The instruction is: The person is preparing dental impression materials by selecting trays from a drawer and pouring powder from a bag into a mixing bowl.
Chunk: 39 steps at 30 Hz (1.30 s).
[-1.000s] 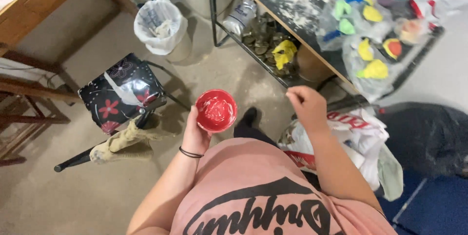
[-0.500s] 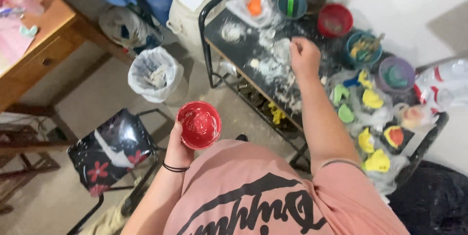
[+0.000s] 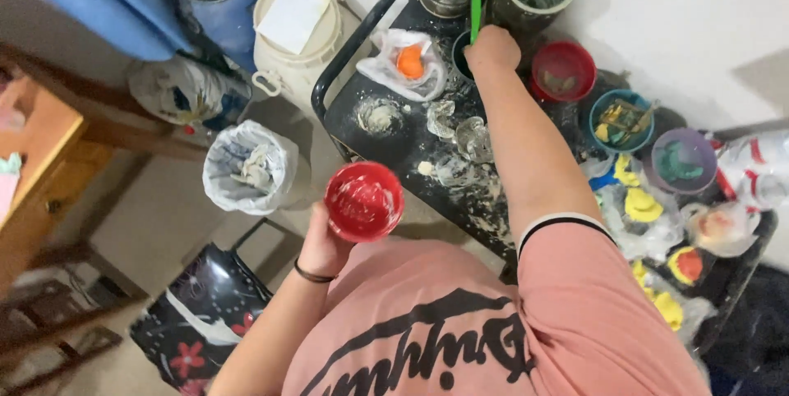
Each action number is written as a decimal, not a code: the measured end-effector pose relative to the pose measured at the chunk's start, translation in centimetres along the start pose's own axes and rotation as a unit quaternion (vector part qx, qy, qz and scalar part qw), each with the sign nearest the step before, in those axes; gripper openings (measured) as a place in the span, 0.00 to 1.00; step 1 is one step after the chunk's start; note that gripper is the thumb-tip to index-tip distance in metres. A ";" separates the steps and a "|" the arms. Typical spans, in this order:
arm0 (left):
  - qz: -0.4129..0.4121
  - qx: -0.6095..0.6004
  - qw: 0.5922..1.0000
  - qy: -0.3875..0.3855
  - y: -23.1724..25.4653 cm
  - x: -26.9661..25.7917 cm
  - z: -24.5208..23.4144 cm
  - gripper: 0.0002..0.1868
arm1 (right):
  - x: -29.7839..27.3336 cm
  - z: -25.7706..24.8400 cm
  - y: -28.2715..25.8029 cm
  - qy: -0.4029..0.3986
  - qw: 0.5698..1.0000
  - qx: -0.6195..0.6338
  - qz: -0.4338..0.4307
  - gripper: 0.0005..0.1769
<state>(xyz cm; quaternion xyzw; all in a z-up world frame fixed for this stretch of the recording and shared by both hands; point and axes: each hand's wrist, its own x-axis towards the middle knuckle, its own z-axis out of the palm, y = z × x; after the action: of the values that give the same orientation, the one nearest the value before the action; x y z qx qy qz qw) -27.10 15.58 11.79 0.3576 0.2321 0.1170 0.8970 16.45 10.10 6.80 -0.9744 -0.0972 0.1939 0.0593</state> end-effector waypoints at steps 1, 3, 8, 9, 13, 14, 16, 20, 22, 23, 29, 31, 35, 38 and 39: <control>-0.014 0.008 0.999 -0.031 0.3 1.3 -0.6 0.52 | -0.2 0.2 0.3 0.026 0.999 0.014 -0.026 0.20; -0.040 0.027 0.996 -0.079 1.7 5.1 -1.1 0.52 | -1.8 -1.2 1.2 0.060 0.997 0.040 -0.032 0.21; -0.086 0.094 0.962 -0.239 3.8 12.9 -0.1 0.54 | -15.5 -5.6 5.7 0.168 0.929 0.288 -0.160 0.13; -0.103 0.100 0.956 -0.255 3.8 14.5 0.5 0.54 | -17.3 -4.8 7.8 0.178 0.930 0.292 -0.138 0.13; -0.143 0.139 0.906 -0.374 -0.1 19.8 2.4 0.53 | -28.2 -2.3 13.7 0.150 0.967 0.204 -0.013 0.18; -0.167 0.167 0.891 -0.387 -1.9 21.3 3.4 0.55 | -31.1 -2.5 14.5 0.115 0.979 0.165 0.039 0.20; -0.211 0.143 0.882 -0.397 -2.4 19.6 8.7 0.40 | -34.9 -1.0 15.4 0.127 0.987 0.081 0.055 0.16; -0.324 0.248 0.829 -0.383 -7.2 16.5 13.7 0.25 | -41.2 -2.6 14.9 0.337 0.912 -0.173 -0.158 0.05; -0.393 0.341 0.738 -0.431 -7.3 13.0 18.6 0.30 | -41.5 -4.0 15.6 0.366 0.889 -0.211 -0.177 0.03; -0.436 0.423 0.652 -0.454 -7.3 11.2 20.9 0.36 | -41.5 -4.8 16.1 0.390 0.857 -0.248 -0.226 0.02; -0.274 0.349 0.641 -0.626 -15.8 7.3 22.4 0.19 | -49.7 0.4 25.7 0.303 0.936 -0.180 0.017 0.05; -0.296 0.323 0.692 -0.574 -21.7 6.1 23.4 0.18 | -51.5 4.7 26.7 0.276 0.938 -0.196 0.077 0.06; -0.312 0.196 0.727 -0.580 -29.6 2.2 26.3 0.24 | -56.3 3.9 28.5 0.305 0.919 -0.169 0.186 0.13; -0.349 0.111 0.700 -0.614 -37.2 -2.7 27.8 0.26 | -59.2 6.2 37.3 0.319 0.886 -0.214 0.258 0.18; -0.354 0.110 0.700 -0.610 -39.1 -4.2 27.7 0.26 | -60.0 7.2 38.0 0.313 0.889 -0.214 0.258 0.18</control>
<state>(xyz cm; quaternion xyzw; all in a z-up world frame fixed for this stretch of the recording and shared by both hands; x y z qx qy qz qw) -15.18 -30.33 3.62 0.3380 -0.2451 -0.4791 0.7721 -34.42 -39.10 16.31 -0.9643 0.1422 -0.1383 -0.1754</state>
